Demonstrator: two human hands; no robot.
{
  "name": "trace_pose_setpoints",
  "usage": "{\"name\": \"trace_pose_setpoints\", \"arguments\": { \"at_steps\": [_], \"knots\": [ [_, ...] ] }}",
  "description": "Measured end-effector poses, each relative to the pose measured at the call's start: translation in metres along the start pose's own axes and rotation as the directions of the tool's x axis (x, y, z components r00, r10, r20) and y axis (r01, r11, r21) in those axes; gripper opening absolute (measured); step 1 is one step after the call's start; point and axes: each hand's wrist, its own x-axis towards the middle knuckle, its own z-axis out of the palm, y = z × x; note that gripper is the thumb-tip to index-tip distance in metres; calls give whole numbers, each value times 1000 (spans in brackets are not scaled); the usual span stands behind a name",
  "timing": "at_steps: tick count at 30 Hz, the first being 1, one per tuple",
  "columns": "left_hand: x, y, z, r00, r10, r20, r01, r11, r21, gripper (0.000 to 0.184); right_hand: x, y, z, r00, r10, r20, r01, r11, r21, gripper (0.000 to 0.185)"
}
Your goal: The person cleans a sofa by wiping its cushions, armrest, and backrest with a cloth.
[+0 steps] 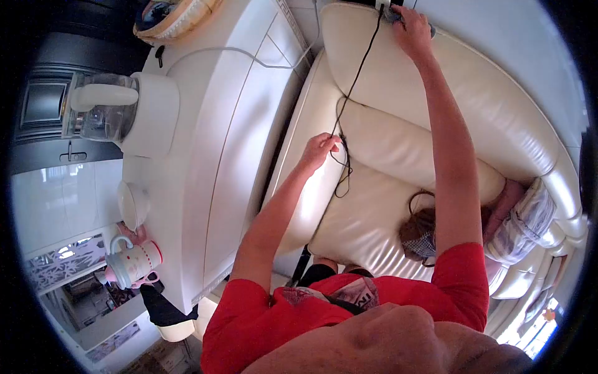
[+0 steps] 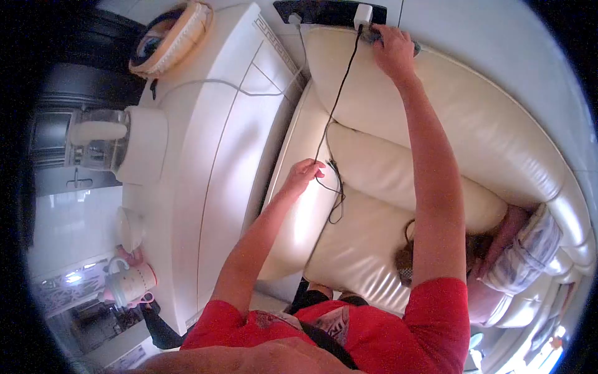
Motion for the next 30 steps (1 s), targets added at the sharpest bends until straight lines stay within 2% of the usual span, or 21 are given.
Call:
{"name": "trace_pose_setpoints", "arguments": {
  "at_steps": [1,2,4,5,7,8,10,12,14,15,17,18,20,21,23,25,26,27,29,30],
  "knots": [
    [-3,2,-2,1000,-5,-1,5,1000,-1,27,1,2,1,999,7,49,-13,994,111,38],
    [-6,5,-4,999,-25,-32,21,994,-107,27,-6,0,3,999,9,52,-15,994,112,38],
    [-13,23,-6,997,-17,-77,-2,969,-246,28,-30,-7,5,972,-202,-120,201,979,-17,44],
    [-14,28,-5,997,-18,-72,0,969,-248,28,-40,-9,0,973,-200,-117,199,980,-20,44],
    [-17,35,-6,996,19,-92,-44,959,-280,29,-62,-25,-13,961,-276,15,276,960,-53,52],
    [-17,36,-5,995,16,-98,-43,958,-283,29,-73,-30,-12,960,-280,17,281,959,-47,52],
    [-18,35,2,996,39,-75,-61,946,-317,27,-106,-33,5,940,-305,153,327,934,-148,55],
    [-21,36,10,998,33,-62,-52,941,-333,26,-168,-13,50,865,-390,316,427,903,-52,59],
    [-26,37,15,1000,-7,-13,2,941,-339,26,-233,-4,70,728,-343,593,481,873,-85,51],
    [-29,32,17,1000,0,-12,-4,940,-340,26,-251,-1,71,730,-343,591,483,871,-90,51],
    [-31,23,18,1000,30,8,-27,954,-298,24,-265,1,78,768,-448,458,517,855,-31,46],
    [-33,23,16,997,68,25,-60,969,-242,25,-258,0,84,762,-454,462,521,853,-21,46],
    [-37,15,22,999,39,18,-33,965,-259,27,-249,-4,66,767,-311,561,279,949,144,30],
    [-27,16,27,998,63,-4,-62,963,-264,30,-240,-1,51,768,-308,562,287,949,128,30],
    [-17,18,44,998,57,-40,-67,945,-321,33,-225,0,12,819,-216,531,139,974,181,22],
    [-11,33,66,995,70,-71,-71,997,-17,37,-197,-10,-46,955,36,294,-111,963,245,27],
    [5,7,93,939,343,-33,-337,935,112,43,-176,-20,-75,970,128,205,-177,954,244,29],
    [19,-19,125,815,578,44,-572,789,225,51,-156,-32,-100,967,229,116,-251,936,246,32],
    [-1,38,163,827,479,296,-540,822,180,67,-117,-68,-133,984,165,-73,-145,963,228,34],
    [-2,41,182,806,504,309,-571,799,185,72,-112,-80,-132,983,169,-69,-150,963,225,34]
  ]
}}
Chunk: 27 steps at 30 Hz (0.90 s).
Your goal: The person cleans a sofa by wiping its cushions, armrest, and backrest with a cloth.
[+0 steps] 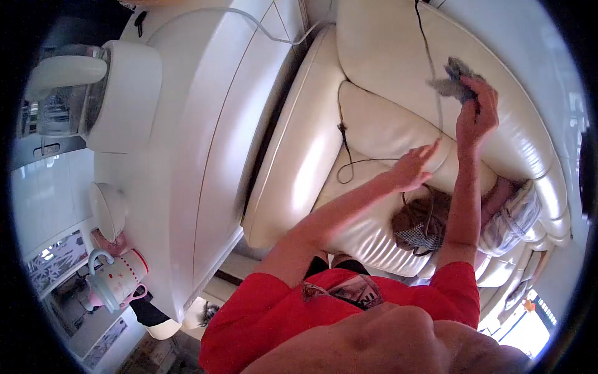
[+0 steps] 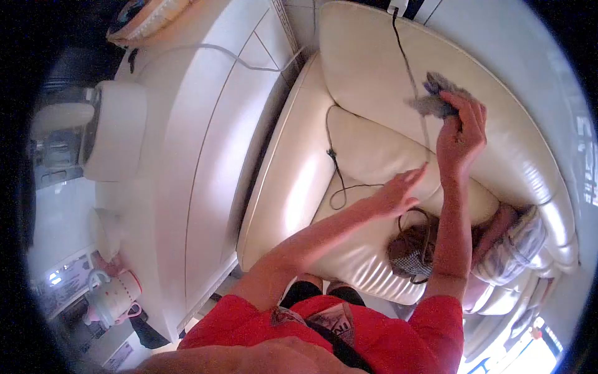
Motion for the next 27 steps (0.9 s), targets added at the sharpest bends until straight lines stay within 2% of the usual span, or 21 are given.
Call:
{"name": "trace_pose_setpoints", "arguments": {
  "at_steps": [2,4,5,6,7,9,10,11,12,13,15,16,17,18,19,20,21,22,23,25,27],
  "knots": [
    [11,2,18,1000,29,0,-29,999,20,78,9,-16,17,985,-118,-129,132,985,107,35],
    [15,-12,22,990,139,-4,-137,974,-180,77,-4,-31,51,983,-175,53,160,962,221,39],
    [13,-18,20,984,177,-9,-174,955,-242,77,-12,-22,78,945,-311,98,292,941,168,40],
    [-4,-27,9,989,136,60,-125,979,-164,74,-27,1,104,922,-324,211,320,946,53,36],
    [-23,-38,-3,988,90,126,-80,993,-82,72,-39,30,117,925,-320,205,316,947,53,36],
    [-70,-65,-29,990,-52,132,39,994,98,68,-58,101,123,756,-509,412,622,754,-212,32],
    [-97,-72,-50,988,-139,67,115,952,282,68,-75,123,124,759,-508,407,620,755,-215,32],
    [-122,-78,-77,990,-130,-52,139,957,256,67,-94,144,122,689,-475,547,662,720,-207,32],
    [-153,-99,-86,965,-140,-223,210,920,331,59,-116,161,118,596,-427,680,703,686,-186,32],
    [-174,-101,-105,913,-79,-400,243,893,379,51,-144,179,113,590,-421,689,704,686,-184,32],
    [-204,-88,-146,857,-88,-508,370,792,486,44,-180,204,111,670,-213,711,541,795,-272,33],
    [-218,-90,-162,838,-104,-536,408,772,488,42,-181,201,116,670,-217,710,544,794,-271,33],
    [-229,-102,-173,829,-68,-554,413,743,526,43,-184,191,124,779,-110,618,382,864,-328,32],
    [-235,-115,-176,766,-139,-628,508,730,458,45,-192,180,131,855,20,518,201,909,-365,31],
    [-240,-129,-177,698,-205,-687,589,709,387,48,-200,169,138,853,31,521,191,911,-366,31],
    [-240,-145,-175,704,-201,-681,583,711,393,48,-201,160,149,886,192,423,-7,916,-402,35],
    [-240,-166,-170,601,-255,-757,656,698,285,50,-201,153,163,881,350,317,-204,888,-413,40],
    [-235,-172,-169,485,-310,-818,716,678,167,53,-202,147,180,934,304,187,-226,909,-351,39],
    [-233,-176,-165,491,-312,-813,714,679,171,53,-203,142,195,933,310,184,-231,906,-355,39],
    [-221,-168,-160,411,-359,-838,788,602,128,55,-200,124,223,924,368,106,-314,886,-340,37],
    [-226,-177,-158,418,-338,-844,803,572,169,55,-188,91,247,928,352,121,-298,898,-325,37]
  ]
}}
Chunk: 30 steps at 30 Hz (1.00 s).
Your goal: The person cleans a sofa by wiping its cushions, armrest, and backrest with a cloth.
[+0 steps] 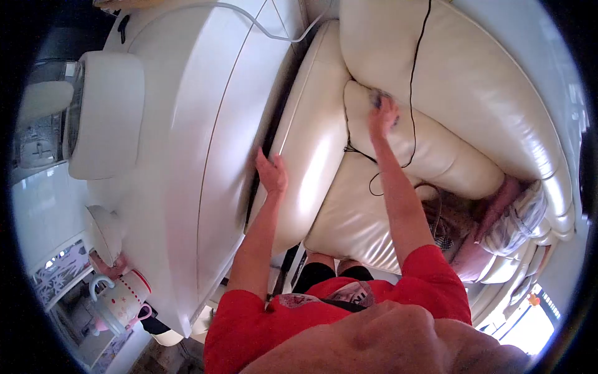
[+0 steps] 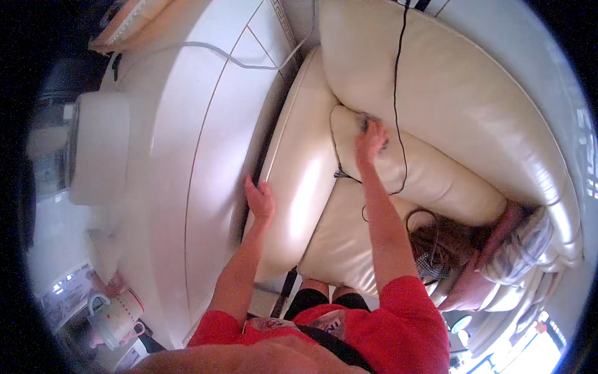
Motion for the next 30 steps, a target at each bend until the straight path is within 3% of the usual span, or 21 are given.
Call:
{"name": "trace_pose_setpoints", "arguments": {
  "at_steps": [2,4,6,8,9,10,12,14,19,21,22,24,25,26,27,30],
  "knots": [
    [6,1,4,999,30,-41,-28,999,37,55,6,-40,17,990,-19,143,-29,946,322,33],
    [2,3,-2,999,-35,17,35,999,21,54,16,-86,14,947,-306,95,206,809,551,30],
    [-2,-3,1,1000,13,-22,-12,1000,14,53,53,-123,-22,915,-366,168,185,753,632,28],
    [1,0,3,996,47,-79,-47,999,0,52,115,-135,-64,773,-627,-103,616,700,361,29],
    [1,4,1,999,-1,-45,0,1000,-29,52,150,-140,-93,670,-720,-181,739,669,77,31],
    [0,4,-2,999,-48,-6,48,997,-53,51,186,-140,-116,611,-758,-228,773,633,-33,34],
    [2,-4,3,999,-5,-44,5,1000,-4,50,232,-148,-147,665,-713,-223,649,699,-301,37],
    [0,-2,3,998,-56,-11,56,998,7,49,254,-121,-116,684,-704,-194,627,702,-339,38],
    [1,1,3,998,-53,-33,53,999,7,48,203,-118,-133,670,-726,-155,652,675,-347,43],
    [1,-4,4,999,-44,-31,45,998,33,48,175,-109,-131,613,-790,6,713,550,-434,46],
    [1,-2,4,999,-24,-42,25,999,24,47,159,-100,-117,609,-793,12,720,547,-426,46],
    [-1,1,2,999,-8,-52,9,1000,14,47,111,-64,-68,668,-654,354,742,555,-376,49],
    [0,4,0,999,-32,-39,33,999,29,46,82,-24,-47,658,-550,515,626,779,33,51],
    [1,5,1,998,-53,-29,55,998,42,45,57,0,-38,547,-738,396,825,554,-108,54],
    [3,1,5,998,-53,-36,55,998,37,45,37,28,-20,572,-704,421,783,622,-23,54],
    [2,-10,10,995,64,-83,-59,997,59,44,44,29,-23,547,-678,491,792,609,-42,53]
  ]
}}
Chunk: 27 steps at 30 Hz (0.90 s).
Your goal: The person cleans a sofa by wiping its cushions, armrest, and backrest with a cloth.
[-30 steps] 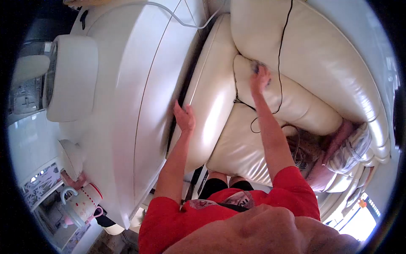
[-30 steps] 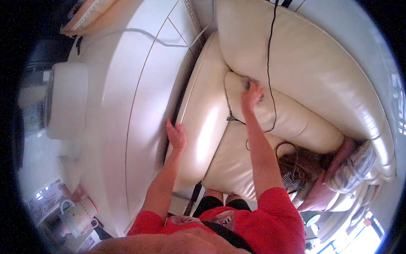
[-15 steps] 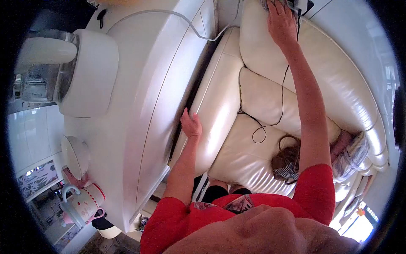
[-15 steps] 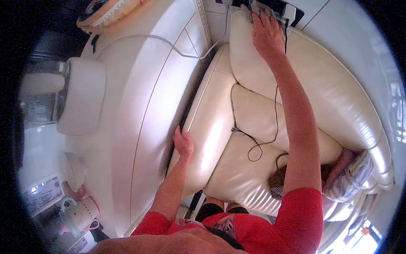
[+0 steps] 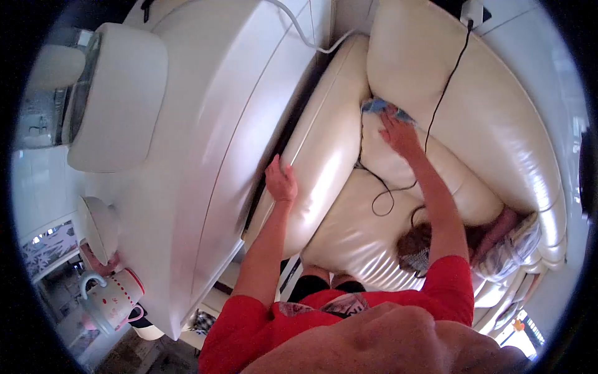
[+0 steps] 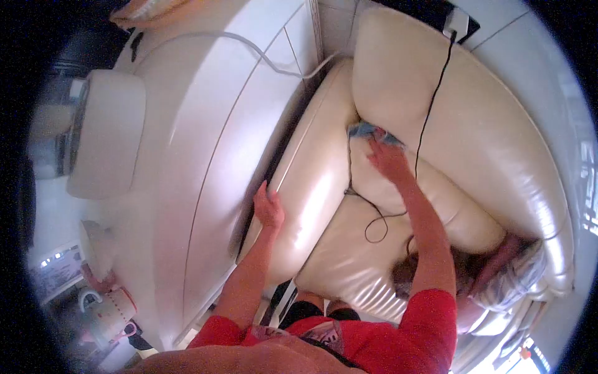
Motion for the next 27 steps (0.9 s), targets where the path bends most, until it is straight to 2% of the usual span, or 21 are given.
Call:
{"name": "trace_pose_setpoints", "arguments": {
  "at_steps": [1,3,4,5,7,10,12,15,16,19,22,24,27],
  "knots": [
    [-2,1,-5,1000,-2,-2,2,1000,-8,43,-6,-3,-14,1000,17,17,-17,1000,4,53],
    [5,7,1,999,0,-41,-1,999,-38,43,24,19,-44,983,-174,-64,152,953,-264,49],
    [3,4,4,1000,5,-25,-5,1000,-20,44,44,28,-56,980,-187,-69,161,948,-273,49],
    [0,0,3,1000,15,1,-15,1000,4,45,60,32,-65,994,-78,-78,50,951,-305,48],
    [1,0,1,1000,25,1,-25,1000,5,45,80,27,-98,995,44,-92,-72,939,-335,47],
    [1,-1,3,999,39,-14,-39,999,4,44,104,15,-150,977,111,-184,-164,938,-306,49],
    [1,-3,3,999,40,-29,-40,999,8,44,110,12,-161,906,53,-419,-220,906,-363,49],
    [-1,0,-1,999,38,-30,-39,999,-25,43,125,16,-179,873,90,-480,-295,881,-370,51],
    [0,1,-2,1000,3,13,-3,1000,-18,44,132,22,-183,874,92,-477,-295,880,-372,51],
    [1,4,-5,998,-27,60,27,1000,-3,45,160,48,-200,736,113,-668,-406,863,-302,46],
    [2,3,-2,999,-6,53,6,1000,6,43,174,70,-207,748,187,-637,-429,868,-249,45],
    [-2,0,-2,999,8,43,-8,1000,11,42,176,75,-209,734,131,-666,-431,848,-308,39],
    [2,-1,-1,1000,7,10,-7,1000,20,41,189,74,-212,738,205,-642,-429,878,-212,32]
  ]
}}
